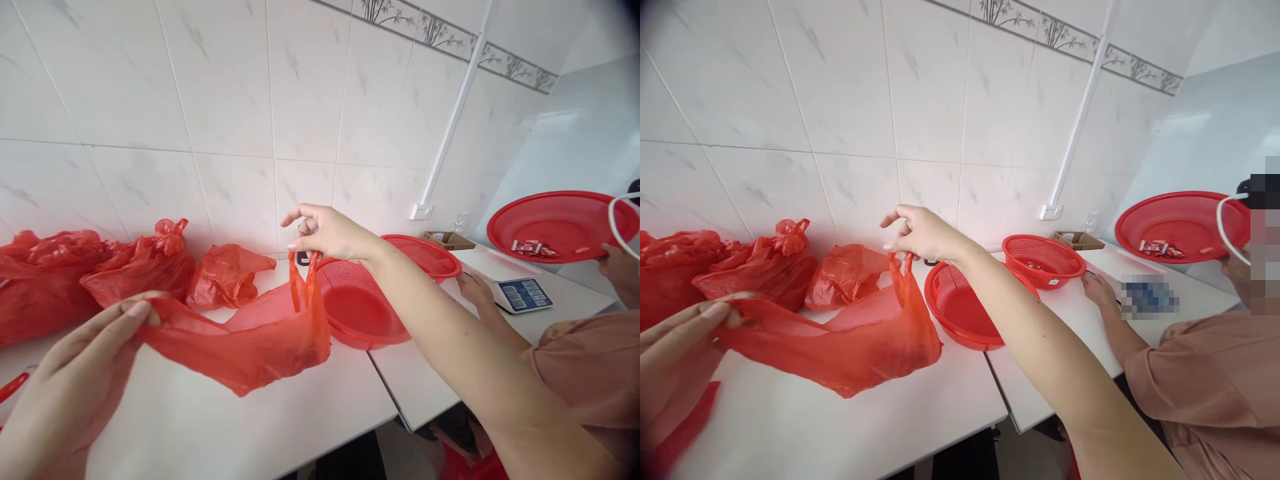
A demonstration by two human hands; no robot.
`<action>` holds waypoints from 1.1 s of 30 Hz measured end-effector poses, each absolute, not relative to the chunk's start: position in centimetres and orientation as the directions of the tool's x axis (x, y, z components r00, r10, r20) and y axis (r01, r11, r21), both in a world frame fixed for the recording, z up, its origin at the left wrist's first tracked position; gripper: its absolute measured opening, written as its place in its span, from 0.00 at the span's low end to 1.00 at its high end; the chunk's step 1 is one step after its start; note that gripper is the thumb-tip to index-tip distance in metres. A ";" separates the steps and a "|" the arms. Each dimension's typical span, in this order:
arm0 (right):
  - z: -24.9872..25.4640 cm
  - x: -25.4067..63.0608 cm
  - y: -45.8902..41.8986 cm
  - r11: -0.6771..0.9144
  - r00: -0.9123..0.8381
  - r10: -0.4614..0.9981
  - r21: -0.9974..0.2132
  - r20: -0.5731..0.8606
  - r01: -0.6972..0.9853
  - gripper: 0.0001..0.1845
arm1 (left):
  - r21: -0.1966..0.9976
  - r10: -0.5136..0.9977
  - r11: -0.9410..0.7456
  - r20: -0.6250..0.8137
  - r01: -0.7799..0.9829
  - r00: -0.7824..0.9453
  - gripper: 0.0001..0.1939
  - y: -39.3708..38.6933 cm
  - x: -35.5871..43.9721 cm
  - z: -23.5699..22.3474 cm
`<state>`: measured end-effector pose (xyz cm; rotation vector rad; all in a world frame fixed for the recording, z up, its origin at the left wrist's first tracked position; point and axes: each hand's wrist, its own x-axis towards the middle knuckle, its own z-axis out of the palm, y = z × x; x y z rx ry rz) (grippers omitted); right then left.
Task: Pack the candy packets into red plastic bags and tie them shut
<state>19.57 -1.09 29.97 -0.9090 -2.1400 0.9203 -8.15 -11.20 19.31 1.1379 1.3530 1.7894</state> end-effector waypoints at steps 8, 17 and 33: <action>29.6 15.9 -2.9 0.591 -0.621 0.697 -0.777 0.358 0.215 0.11 | 0.938 0.988 -0.092 0.044 0.335 0.146 0.37 -8.6 -2.2 22.9; 23.8 14.7 -1.8 0.582 -0.628 0.657 -0.810 0.417 0.070 0.16 | 0.945 0.977 0.104 -0.156 0.310 0.148 0.20 -6.9 -2.5 21.8; 20.5 19.4 -10.4 0.403 -0.715 0.621 -0.913 0.322 -0.061 0.11 | 0.958 0.925 -0.082 -0.030 0.276 0.379 0.13 -7.6 -4.4 19.8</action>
